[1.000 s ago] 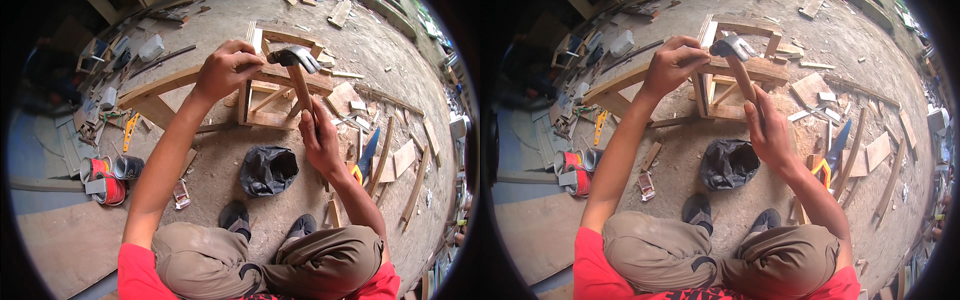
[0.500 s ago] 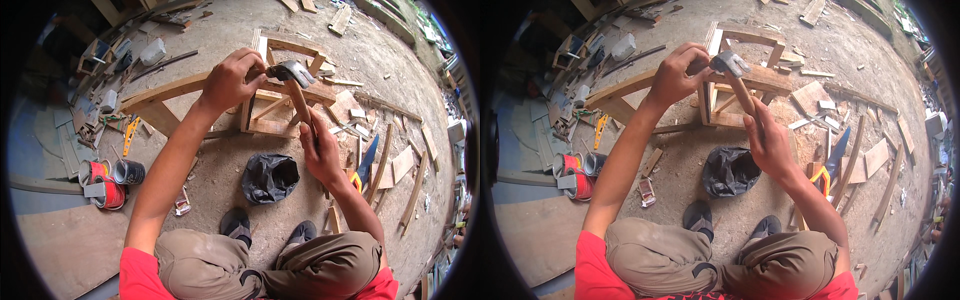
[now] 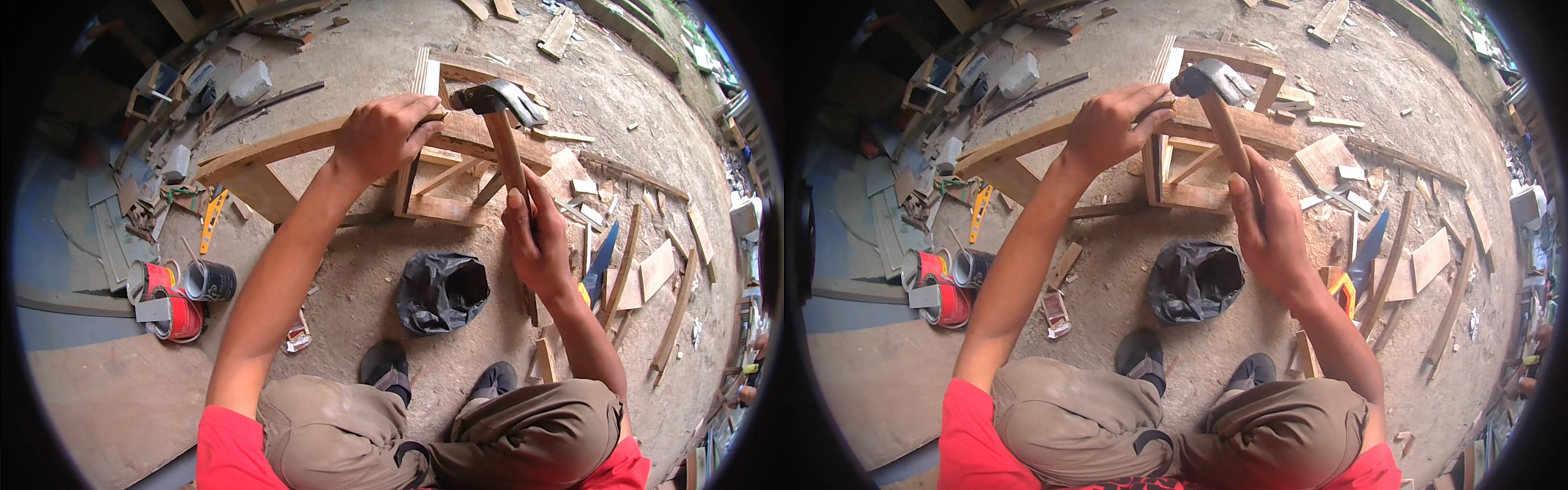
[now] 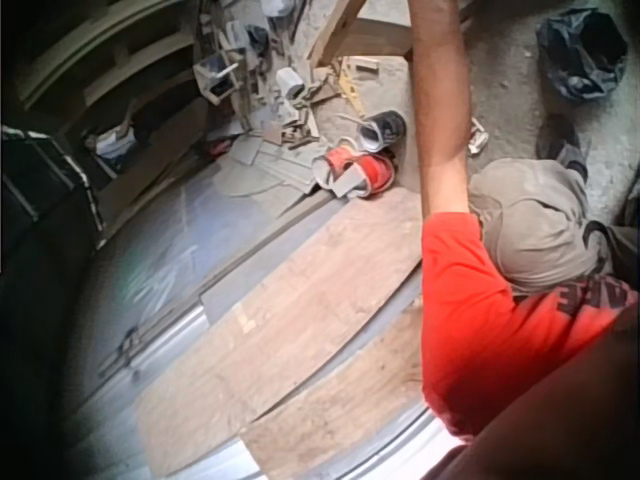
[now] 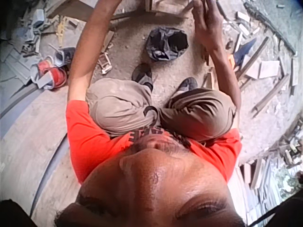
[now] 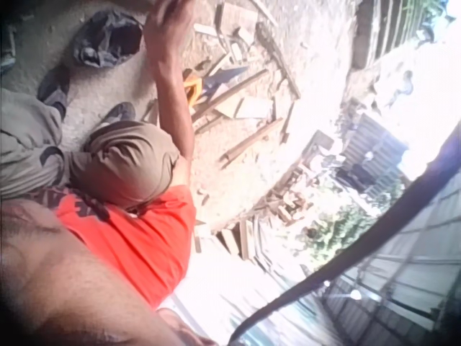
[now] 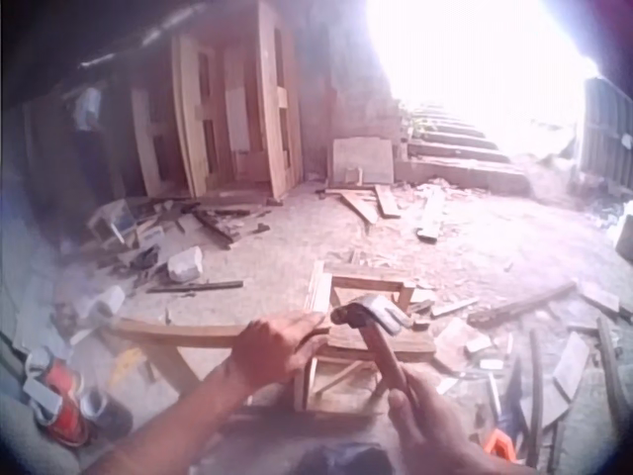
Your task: The person assembles a wooden chair by cutting a plank with a hand saw, fitting the seat and backrest, and securing the parts with a hammer and nails. The person works on the ground in a cluttered workshop.
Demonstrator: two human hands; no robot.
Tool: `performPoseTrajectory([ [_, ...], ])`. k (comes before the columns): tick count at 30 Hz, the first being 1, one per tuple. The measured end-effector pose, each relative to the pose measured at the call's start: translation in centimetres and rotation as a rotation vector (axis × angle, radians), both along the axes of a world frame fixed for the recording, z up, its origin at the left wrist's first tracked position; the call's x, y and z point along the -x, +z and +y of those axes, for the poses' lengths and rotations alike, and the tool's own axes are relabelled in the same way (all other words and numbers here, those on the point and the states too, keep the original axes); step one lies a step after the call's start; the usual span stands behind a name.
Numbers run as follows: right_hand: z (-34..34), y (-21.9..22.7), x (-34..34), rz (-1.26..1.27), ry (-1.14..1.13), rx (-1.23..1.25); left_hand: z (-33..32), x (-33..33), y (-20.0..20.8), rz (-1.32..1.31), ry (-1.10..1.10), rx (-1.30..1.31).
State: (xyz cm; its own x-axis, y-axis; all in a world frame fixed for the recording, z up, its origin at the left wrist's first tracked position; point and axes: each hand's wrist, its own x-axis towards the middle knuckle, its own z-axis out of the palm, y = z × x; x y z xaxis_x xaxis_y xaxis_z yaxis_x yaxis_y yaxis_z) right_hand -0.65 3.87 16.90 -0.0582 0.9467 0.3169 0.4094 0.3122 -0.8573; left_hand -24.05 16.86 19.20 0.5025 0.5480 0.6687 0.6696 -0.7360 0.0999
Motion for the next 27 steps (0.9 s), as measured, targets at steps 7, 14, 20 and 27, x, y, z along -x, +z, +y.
performPoseTrajectory([
  [7,0.6,-1.4,-0.2,0.167,-0.025,0.138,-0.5,-0.4,0.9,-0.022,-0.076,0.088],
  [14,0.2,-1.9,-0.8,0.218,-0.021,0.276,0.1,-0.1,0.7,-0.319,-0.253,0.211],
  [20,0.2,-2.1,-0.9,0.177,-0.047,0.270,-0.1,-0.1,1.0,-0.340,-0.223,0.261],
  [27,0.2,-2.2,-0.9,0.151,-0.041,0.268,-0.1,0.1,0.9,-0.253,-0.232,0.198],
])
